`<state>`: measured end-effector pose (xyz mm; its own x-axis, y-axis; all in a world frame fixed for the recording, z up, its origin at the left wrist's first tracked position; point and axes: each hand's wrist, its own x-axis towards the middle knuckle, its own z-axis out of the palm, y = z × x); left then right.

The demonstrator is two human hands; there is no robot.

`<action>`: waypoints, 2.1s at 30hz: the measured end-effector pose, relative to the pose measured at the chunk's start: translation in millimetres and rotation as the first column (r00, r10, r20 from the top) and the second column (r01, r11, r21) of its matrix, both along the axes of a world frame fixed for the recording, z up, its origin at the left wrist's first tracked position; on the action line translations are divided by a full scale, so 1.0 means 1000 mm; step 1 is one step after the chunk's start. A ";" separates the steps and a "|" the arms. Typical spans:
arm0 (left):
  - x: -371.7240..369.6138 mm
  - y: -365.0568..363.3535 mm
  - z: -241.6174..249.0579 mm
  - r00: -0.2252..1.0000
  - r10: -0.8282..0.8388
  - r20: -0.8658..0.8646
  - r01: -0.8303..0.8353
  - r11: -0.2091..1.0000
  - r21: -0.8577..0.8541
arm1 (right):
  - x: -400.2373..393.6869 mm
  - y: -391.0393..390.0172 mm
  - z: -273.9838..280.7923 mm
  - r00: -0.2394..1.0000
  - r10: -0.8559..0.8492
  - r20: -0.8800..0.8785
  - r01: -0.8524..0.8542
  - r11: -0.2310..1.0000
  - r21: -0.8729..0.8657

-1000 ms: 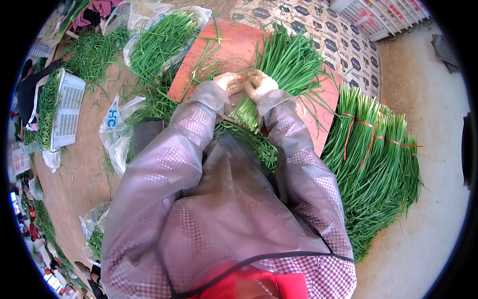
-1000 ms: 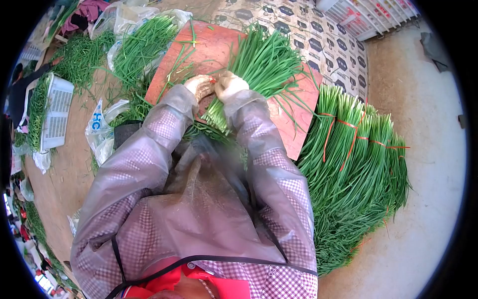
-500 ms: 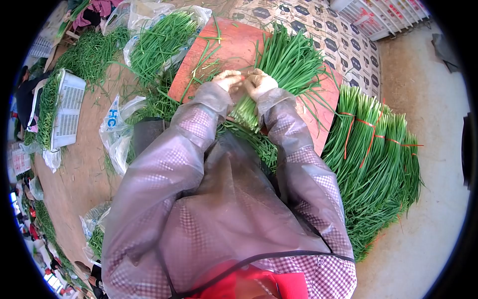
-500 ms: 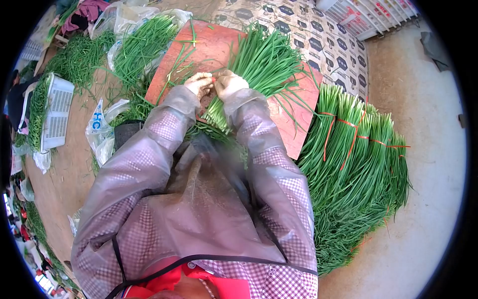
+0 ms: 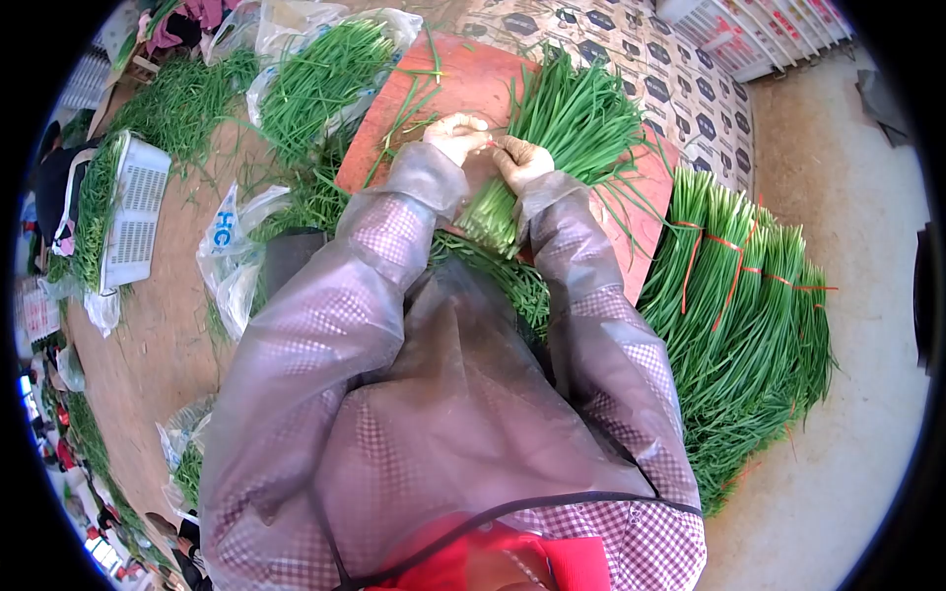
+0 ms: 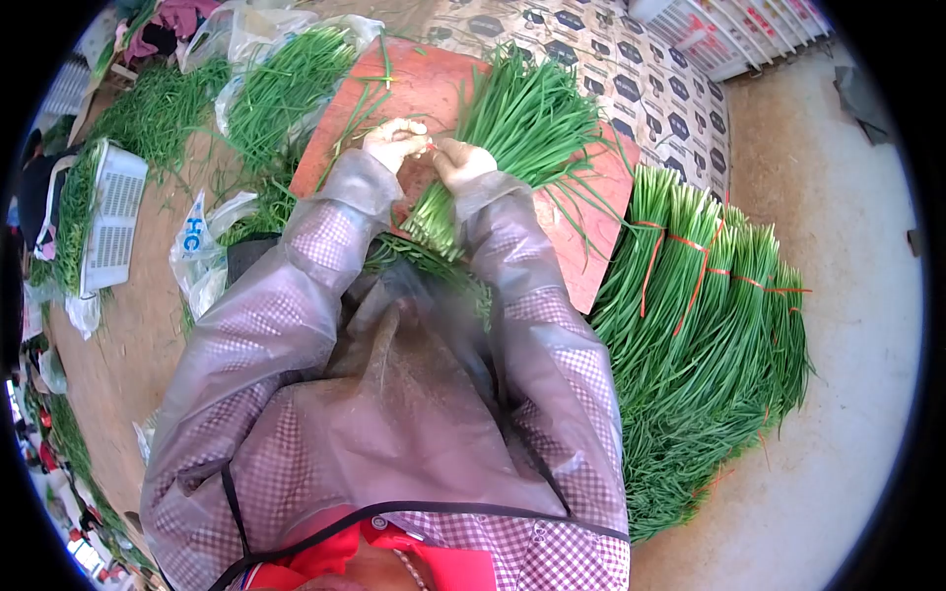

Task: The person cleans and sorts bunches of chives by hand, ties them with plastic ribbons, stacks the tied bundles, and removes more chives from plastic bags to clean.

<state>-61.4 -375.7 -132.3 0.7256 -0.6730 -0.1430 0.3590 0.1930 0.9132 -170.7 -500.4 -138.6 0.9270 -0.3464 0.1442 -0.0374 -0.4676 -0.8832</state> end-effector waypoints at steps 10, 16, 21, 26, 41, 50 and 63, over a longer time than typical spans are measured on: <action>-0.049 0.007 -0.001 0.908 -0.413 0.065 0.409 0.910 0.066 | -0.006 -0.006 0.026 0.992 0.126 -0.026 -0.089 0.818 0.568; -0.062 0.036 0.051 0.535 -0.723 0.436 0.187 0.605 0.774 | -0.011 0.013 0.077 0.955 0.148 -0.256 -0.096 0.974 0.204; -0.043 0.056 0.148 0.348 -0.824 0.448 0.240 0.540 0.807 | -0.023 0.026 0.114 0.989 0.148 -0.015 -0.135 0.936 0.325; -0.035 0.055 0.122 -0.026 -0.919 0.394 -0.403 0.371 0.837 | -0.011 0.035 0.079 0.998 0.068 0.006 -0.063 0.891 0.449; -0.038 0.063 0.147 0.166 -0.862 0.478 -0.247 0.433 0.867 | 0.013 0.079 0.150 0.959 -0.059 0.276 -0.095 0.854 0.512; -0.032 0.042 0.069 0.069 -0.823 0.564 -0.349 0.509 0.787 | 0.016 0.077 0.133 0.967 -0.246 0.065 0.103 0.610 0.786; -0.035 0.036 0.068 0.142 -0.917 0.372 -0.128 0.356 0.926 | -0.069 0.123 0.110 0.951 0.265 0.162 -0.285 0.952 0.111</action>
